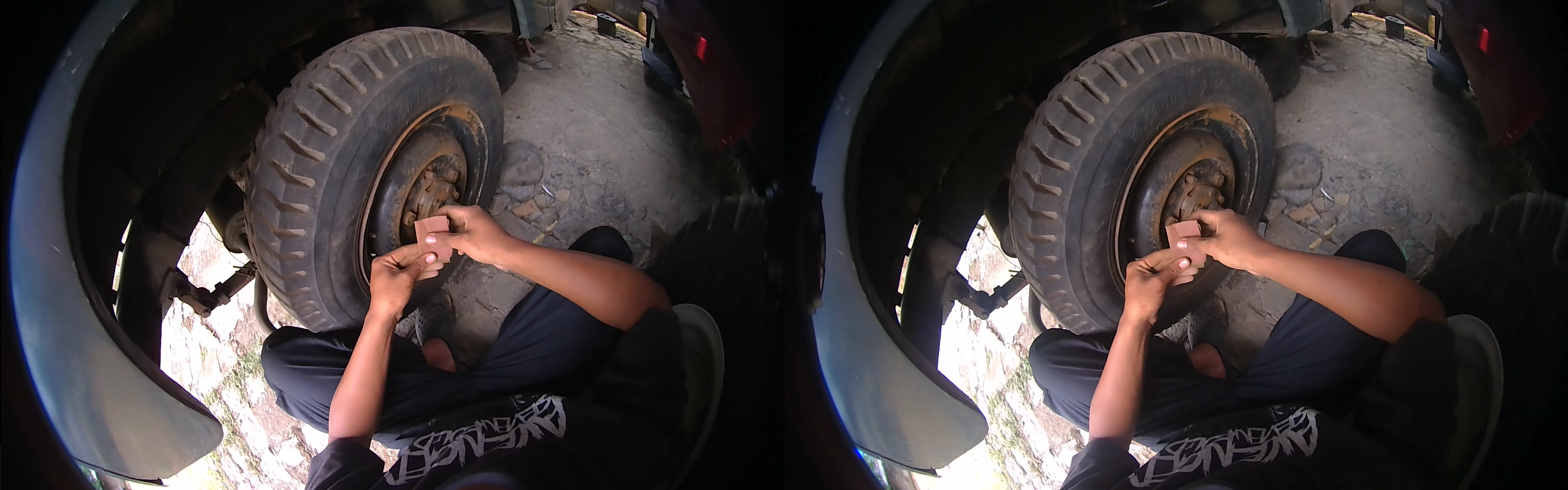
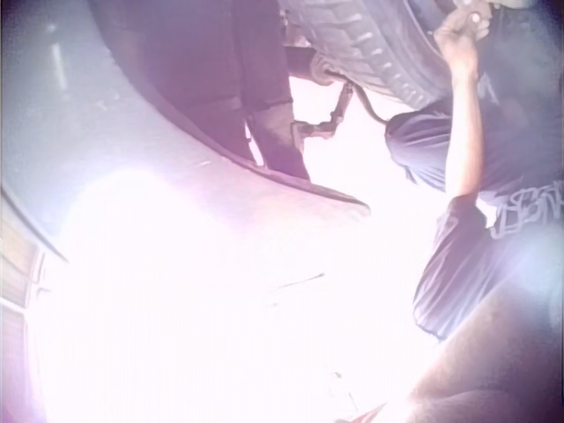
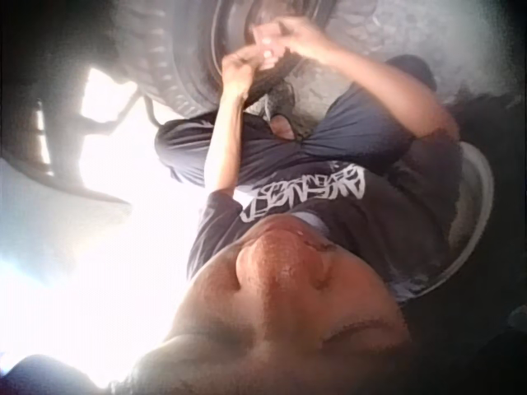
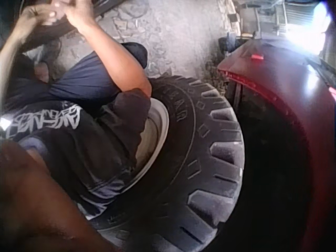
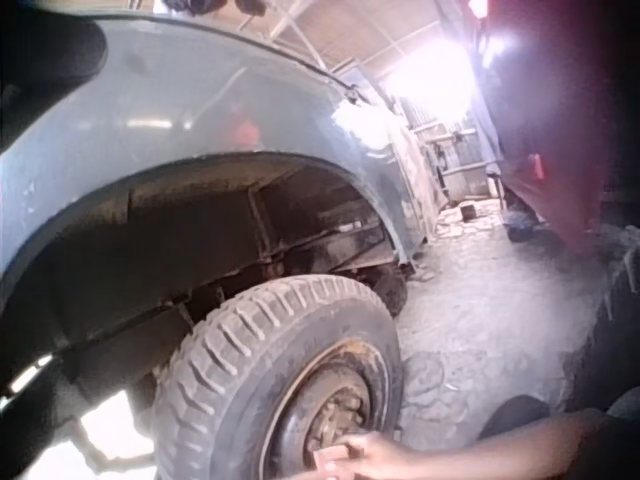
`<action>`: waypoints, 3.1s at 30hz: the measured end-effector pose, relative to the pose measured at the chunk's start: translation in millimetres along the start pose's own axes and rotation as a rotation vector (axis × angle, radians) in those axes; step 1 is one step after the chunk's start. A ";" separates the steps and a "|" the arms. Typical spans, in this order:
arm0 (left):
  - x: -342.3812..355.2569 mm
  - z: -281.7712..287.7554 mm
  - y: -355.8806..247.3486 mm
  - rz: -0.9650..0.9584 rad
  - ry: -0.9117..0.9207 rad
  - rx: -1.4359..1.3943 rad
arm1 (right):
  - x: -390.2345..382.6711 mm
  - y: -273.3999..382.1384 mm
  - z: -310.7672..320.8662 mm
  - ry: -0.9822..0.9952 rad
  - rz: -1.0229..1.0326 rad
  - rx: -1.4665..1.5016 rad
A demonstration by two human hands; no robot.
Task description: The person sits on the ground and uses their hands to manipulate a small metal clip on the wheel hub of a vehicle. They repeatedly adjust and press the clip into place around the axle nut.
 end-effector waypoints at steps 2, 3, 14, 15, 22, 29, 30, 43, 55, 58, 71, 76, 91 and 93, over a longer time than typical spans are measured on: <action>-0.7 -0.9 -0.2 0.024 0.018 0.016 | 5.8 -8.4 2.6 0.025 0.006 -0.103; -0.9 -2.0 -0.3 0.037 0.027 0.024 | 7.9 -13.4 4.5 0.037 0.008 -0.155; 6.6 6.2 5.8 -0.091 -0.055 0.032 | 9.2 -8.9 3.3 0.064 0.106 -0.074; 6.9 7.2 6.1 -0.116 -0.075 0.080 | 8.4 -7.4 3.2 0.065 0.106 -0.083; 10.9 14.4 17.4 -0.101 -0.167 0.028 | 8.2 0.8 -2.8 0.075 -0.103 0.004; 8.9 0.3 8.2 -0.110 -0.213 -0.177 | 20.5 -0.7 2.6 -0.027 0.320 -0.415; 8.2 2.1 9.5 -0.128 -0.230 -0.209 | 18.3 8.2 -1.2 -0.055 0.407 -0.542; 24.5 0.9 43.5 -0.115 -0.300 -0.142 | 8.0 -10.7 -23.6 -0.048 0.518 -0.753; -0.7 -11.6 -19.2 -0.660 -0.309 0.473 | 80.5 13.7 61.7 -0.251 0.530 -0.854; -5.3 -9.2 -19.0 -0.747 -0.324 0.471 | 82.9 14.7 48.0 -0.254 0.539 -0.928; 14.9 -12.1 3.6 -0.809 -0.463 0.675 | 82.8 -19.2 35.1 -0.183 0.677 -1.026; 10.0 -6.5 1.8 -0.799 -0.460 0.683 | 78.5 -17.5 32.3 -0.111 0.749 -0.981; 19.5 0.4 9.1 -0.699 -0.466 0.677 | 76.8 -21.6 25.7 -0.189 0.714 -0.983; 19.9 0.4 14.3 -0.657 -0.468 0.679 | 70.0 -19.4 21.6 -0.101 0.714 -0.993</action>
Point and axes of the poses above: each hand's wrist, its own x-axis towards the middle knuckle, its own z-axis out of the back of the hand, y = z × x, the point moved 3 cm from there along x, towards the middle knuckle, and after that the axes turned 1 degree about -z, right-handed, at the moved point
